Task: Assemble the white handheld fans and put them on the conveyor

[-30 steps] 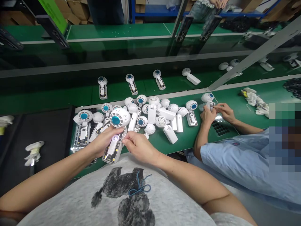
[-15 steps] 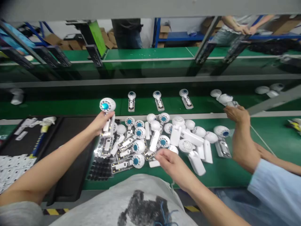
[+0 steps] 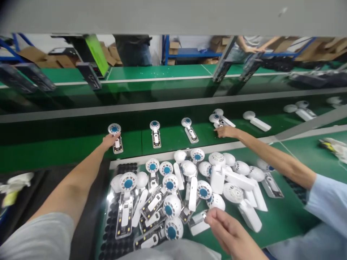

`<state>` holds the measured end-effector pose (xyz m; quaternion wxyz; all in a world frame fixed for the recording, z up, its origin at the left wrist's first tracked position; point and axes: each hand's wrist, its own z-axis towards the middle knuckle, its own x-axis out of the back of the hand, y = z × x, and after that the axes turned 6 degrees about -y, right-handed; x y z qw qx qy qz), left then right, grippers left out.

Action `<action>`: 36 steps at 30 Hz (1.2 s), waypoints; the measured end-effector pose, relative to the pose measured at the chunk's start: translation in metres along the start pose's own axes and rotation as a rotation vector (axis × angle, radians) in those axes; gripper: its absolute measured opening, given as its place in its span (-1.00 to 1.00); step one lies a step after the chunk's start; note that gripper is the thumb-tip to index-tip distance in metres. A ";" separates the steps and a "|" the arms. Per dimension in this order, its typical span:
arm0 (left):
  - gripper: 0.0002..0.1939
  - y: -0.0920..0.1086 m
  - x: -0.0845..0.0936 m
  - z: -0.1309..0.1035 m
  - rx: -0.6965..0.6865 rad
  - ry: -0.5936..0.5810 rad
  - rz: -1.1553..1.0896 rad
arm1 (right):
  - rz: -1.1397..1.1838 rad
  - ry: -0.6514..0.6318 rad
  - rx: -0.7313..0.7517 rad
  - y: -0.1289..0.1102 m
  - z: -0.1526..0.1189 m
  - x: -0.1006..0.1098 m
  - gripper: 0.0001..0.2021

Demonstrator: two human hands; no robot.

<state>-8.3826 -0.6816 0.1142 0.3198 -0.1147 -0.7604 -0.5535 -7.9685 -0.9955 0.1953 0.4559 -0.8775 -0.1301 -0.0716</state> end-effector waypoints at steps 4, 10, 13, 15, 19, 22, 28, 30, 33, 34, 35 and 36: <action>-0.40 0.001 -0.003 0.006 0.051 0.068 0.124 | 0.063 -0.096 -0.014 -0.010 0.000 -0.004 -0.61; -0.42 -0.013 0.018 -0.115 -0.142 0.112 0.040 | 0.061 -0.183 0.043 -0.015 -0.006 0.003 -0.62; -0.45 -0.024 0.011 -0.212 -0.103 -0.182 0.029 | 0.077 -0.223 0.078 -0.010 -0.007 0.007 -0.62; -0.41 -0.029 0.000 -0.260 -0.069 -0.275 0.188 | 0.070 -0.278 0.107 -0.006 -0.008 0.010 -0.63; -0.27 -0.032 -0.021 -0.290 -0.021 -0.190 0.415 | 0.072 -0.351 0.189 0.000 -0.014 0.017 -0.65; -0.39 -0.030 -0.023 -0.286 0.032 -0.164 0.305 | 0.080 -0.378 0.237 0.007 -0.023 0.025 -0.66; -0.49 -0.021 -0.026 -0.311 -0.022 -0.111 0.098 | 0.071 -0.408 0.325 0.022 -0.036 0.030 -0.73; -0.46 -0.018 -0.034 -0.319 -0.076 -0.095 0.010 | 0.047 -0.431 0.379 0.023 -0.036 0.024 -0.77; -0.46 -0.018 -0.046 -0.319 -0.085 -0.108 -0.040 | 0.013 -0.478 0.433 0.022 -0.034 0.015 -0.78; -0.46 -0.020 -0.049 -0.316 -0.075 -0.120 -0.051 | 0.006 -0.489 0.443 0.022 -0.034 0.014 -0.78; -0.46 -0.021 -0.050 -0.314 -0.065 -0.128 -0.069 | -0.001 -0.495 0.449 0.021 -0.034 0.013 -0.78; -0.45 -0.022 -0.050 -0.312 -0.061 -0.134 -0.093 | -0.010 -0.498 0.449 0.021 -0.034 0.013 -0.79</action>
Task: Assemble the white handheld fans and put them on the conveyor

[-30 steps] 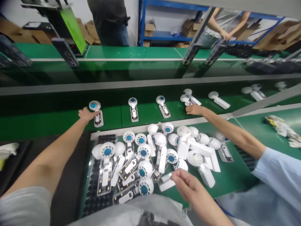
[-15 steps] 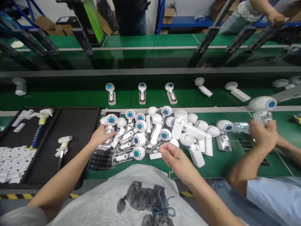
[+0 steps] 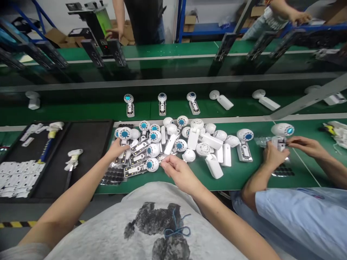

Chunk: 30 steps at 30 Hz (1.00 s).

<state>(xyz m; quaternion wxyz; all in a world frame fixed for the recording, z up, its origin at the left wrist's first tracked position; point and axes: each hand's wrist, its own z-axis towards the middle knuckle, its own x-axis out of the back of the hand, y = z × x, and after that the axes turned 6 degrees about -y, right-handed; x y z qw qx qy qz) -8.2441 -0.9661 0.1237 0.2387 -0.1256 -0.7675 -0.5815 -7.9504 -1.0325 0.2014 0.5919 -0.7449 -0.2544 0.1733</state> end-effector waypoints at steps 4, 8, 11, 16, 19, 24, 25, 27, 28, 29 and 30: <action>-0.48 0.011 0.004 -0.009 -0.032 -0.028 -0.150 | -0.045 0.018 -0.021 -0.003 0.000 0.001 -0.80; -0.52 0.053 -0.005 -0.041 -0.012 -0.233 -0.629 | -0.094 0.019 0.042 -0.009 0.003 -0.006 -0.82; -0.64 0.088 -0.018 -0.067 0.076 -0.324 -0.870 | -0.169 0.004 0.103 -0.016 0.006 -0.014 -0.84; -0.75 0.120 -0.036 -0.091 0.048 -0.482 -0.906 | -0.281 0.021 0.178 -0.028 0.007 -0.022 -0.85; -0.74 0.122 -0.042 -0.094 0.031 -0.504 -0.865 | -0.326 0.024 0.197 -0.031 0.005 -0.022 -0.85; -0.64 0.118 -0.046 -0.093 -0.013 -0.500 -0.750 | -0.363 -0.017 0.153 -0.026 0.003 -0.017 -0.82; -0.63 0.118 -0.046 -0.094 -0.017 -0.508 -0.716 | -0.349 -0.024 0.138 -0.024 0.003 -0.015 -0.80; -0.62 0.117 -0.046 -0.095 -0.013 -0.534 -0.670 | -0.303 -0.033 0.112 -0.019 0.004 -0.012 -0.79; -0.62 0.117 -0.046 -0.096 0.000 -0.556 -0.665 | -0.278 -0.036 0.105 -0.017 0.004 -0.011 -0.79; -0.61 0.117 -0.046 -0.097 0.021 -0.581 -0.673 | -0.258 -0.041 0.100 -0.016 0.004 -0.010 -0.79; -0.61 0.118 -0.046 -0.098 0.048 -0.603 -0.690 | -0.243 -0.051 0.096 -0.016 0.004 -0.009 -0.79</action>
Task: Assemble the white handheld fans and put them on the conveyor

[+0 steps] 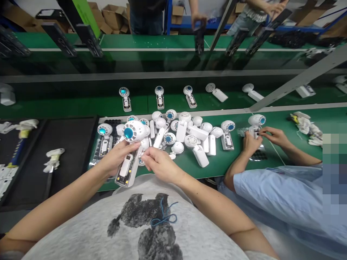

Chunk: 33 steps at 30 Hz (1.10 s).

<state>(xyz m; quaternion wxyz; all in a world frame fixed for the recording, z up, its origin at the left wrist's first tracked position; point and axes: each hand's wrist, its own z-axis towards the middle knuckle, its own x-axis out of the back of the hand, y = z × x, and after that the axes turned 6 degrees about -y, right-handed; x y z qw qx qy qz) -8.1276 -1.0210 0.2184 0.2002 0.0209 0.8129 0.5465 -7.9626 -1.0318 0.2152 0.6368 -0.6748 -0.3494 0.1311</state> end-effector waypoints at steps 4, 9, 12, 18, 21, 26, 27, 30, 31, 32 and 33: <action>-0.64 -0.001 -0.002 0.000 0.022 0.008 -0.077 | 0.077 -0.070 -0.011 0.000 -0.001 0.000 -0.79; -0.66 -0.002 -0.002 0.001 0.012 0.017 -0.131 | 0.344 -0.127 -0.003 0.005 0.002 -0.002 -0.79; -0.67 -0.003 -0.002 0.002 0.064 -0.005 -0.189 | 0.358 -0.096 0.029 0.005 0.001 -0.003 -0.81; -0.66 -0.006 -0.007 0.003 0.072 0.024 -0.273 | 0.050 0.005 0.001 -0.006 -0.007 0.000 -0.84; -0.71 -0.007 -0.009 0.004 0.070 0.050 -0.298 | 0.051 0.005 -0.012 -0.005 -0.006 0.000 -0.85; -0.77 -0.009 -0.008 0.005 0.050 0.061 -0.334 | 0.176 -0.002 -0.017 -0.003 -0.005 -0.002 -0.83; -0.76 -0.009 -0.007 0.004 0.049 0.061 -0.325 | 0.133 0.017 -0.017 -0.004 -0.005 -0.002 -0.84; -0.71 -0.006 -0.006 0.002 0.033 0.044 -0.228 | -0.026 0.038 -0.005 -0.008 -0.007 -0.001 -0.85; -0.69 -0.005 -0.006 0.001 0.023 0.034 -0.189 | -0.042 0.028 -0.004 -0.008 -0.007 0.000 -0.85; -0.68 -0.004 -0.006 0.000 0.014 0.027 -0.158 | -0.025 0.013 -0.007 -0.008 -0.006 0.000 -0.85; -0.67 -0.004 -0.006 0.000 0.009 0.023 -0.140 | 0.024 -0.007 -0.015 -0.006 -0.005 0.001 -0.84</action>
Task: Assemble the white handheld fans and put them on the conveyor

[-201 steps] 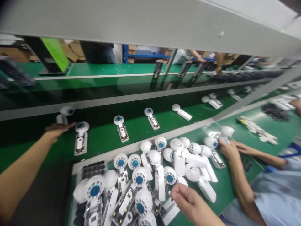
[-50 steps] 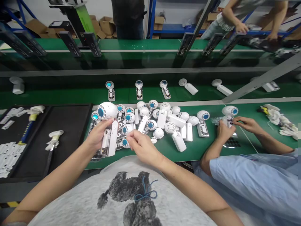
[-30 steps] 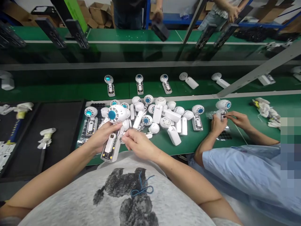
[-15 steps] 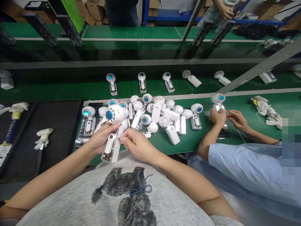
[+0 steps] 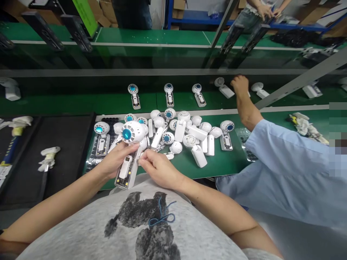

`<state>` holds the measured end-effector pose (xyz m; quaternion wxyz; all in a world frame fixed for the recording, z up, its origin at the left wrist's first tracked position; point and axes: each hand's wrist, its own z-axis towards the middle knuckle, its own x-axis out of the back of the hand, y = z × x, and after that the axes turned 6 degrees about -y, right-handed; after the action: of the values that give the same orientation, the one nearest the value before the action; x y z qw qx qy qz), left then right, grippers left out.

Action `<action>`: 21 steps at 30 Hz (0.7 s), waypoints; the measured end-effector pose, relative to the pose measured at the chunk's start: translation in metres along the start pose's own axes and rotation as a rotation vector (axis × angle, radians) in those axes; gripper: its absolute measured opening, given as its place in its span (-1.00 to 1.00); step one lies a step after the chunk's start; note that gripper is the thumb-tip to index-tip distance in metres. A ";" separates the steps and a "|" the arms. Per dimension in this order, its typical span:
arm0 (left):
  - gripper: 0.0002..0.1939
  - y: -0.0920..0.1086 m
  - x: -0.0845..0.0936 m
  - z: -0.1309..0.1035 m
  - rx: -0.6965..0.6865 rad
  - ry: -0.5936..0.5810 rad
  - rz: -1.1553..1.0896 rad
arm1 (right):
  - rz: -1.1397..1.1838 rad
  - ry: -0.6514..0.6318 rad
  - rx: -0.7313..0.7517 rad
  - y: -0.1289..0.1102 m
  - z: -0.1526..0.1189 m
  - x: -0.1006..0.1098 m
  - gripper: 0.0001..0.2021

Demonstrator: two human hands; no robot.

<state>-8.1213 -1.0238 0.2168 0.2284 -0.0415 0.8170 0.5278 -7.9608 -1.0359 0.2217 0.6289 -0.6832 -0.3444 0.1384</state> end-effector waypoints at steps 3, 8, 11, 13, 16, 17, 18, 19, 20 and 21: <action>-0.65 0.000 -0.001 0.001 0.017 0.004 -0.034 | 0.251 -0.080 -0.041 0.008 0.004 0.001 -0.81; -0.70 -0.004 -0.002 0.003 0.060 -0.001 -0.167 | 0.322 -0.093 -0.004 0.010 0.005 0.002 -0.81; -0.69 -0.005 -0.004 0.004 0.038 0.001 -0.159 | 0.117 -0.038 0.002 0.003 0.001 0.004 -0.83; -0.67 -0.005 -0.005 0.004 0.031 0.009 -0.142 | 0.040 -0.036 -0.007 0.000 -0.001 0.005 -0.84; -0.67 -0.005 -0.006 0.003 0.021 -0.006 -0.100 | -0.048 -0.022 -0.001 -0.002 -0.002 0.006 -0.85; -0.67 -0.006 -0.006 0.003 0.008 -0.005 -0.061 | -0.088 -0.014 -0.001 -0.002 -0.002 0.006 -0.85; -0.66 -0.006 -0.006 0.002 -0.007 0.001 -0.007 | -0.127 -0.015 -0.005 -0.002 -0.002 0.006 -0.85; -0.65 -0.007 -0.006 0.002 -0.018 0.014 0.053 | -0.157 -0.025 -0.014 -0.001 -0.001 0.005 -0.85; -0.64 -0.008 -0.005 0.001 -0.022 0.030 0.109 | -0.177 -0.042 -0.024 0.001 -0.001 0.005 -0.85; -0.64 -0.009 -0.005 0.001 -0.020 0.048 0.151 | -0.185 -0.058 -0.035 0.003 0.000 0.005 -0.84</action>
<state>-8.1134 -1.0278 0.2105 0.1680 0.0055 0.8177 0.5506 -7.9566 -1.0330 0.2202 0.6169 -0.6549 -0.4264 0.0933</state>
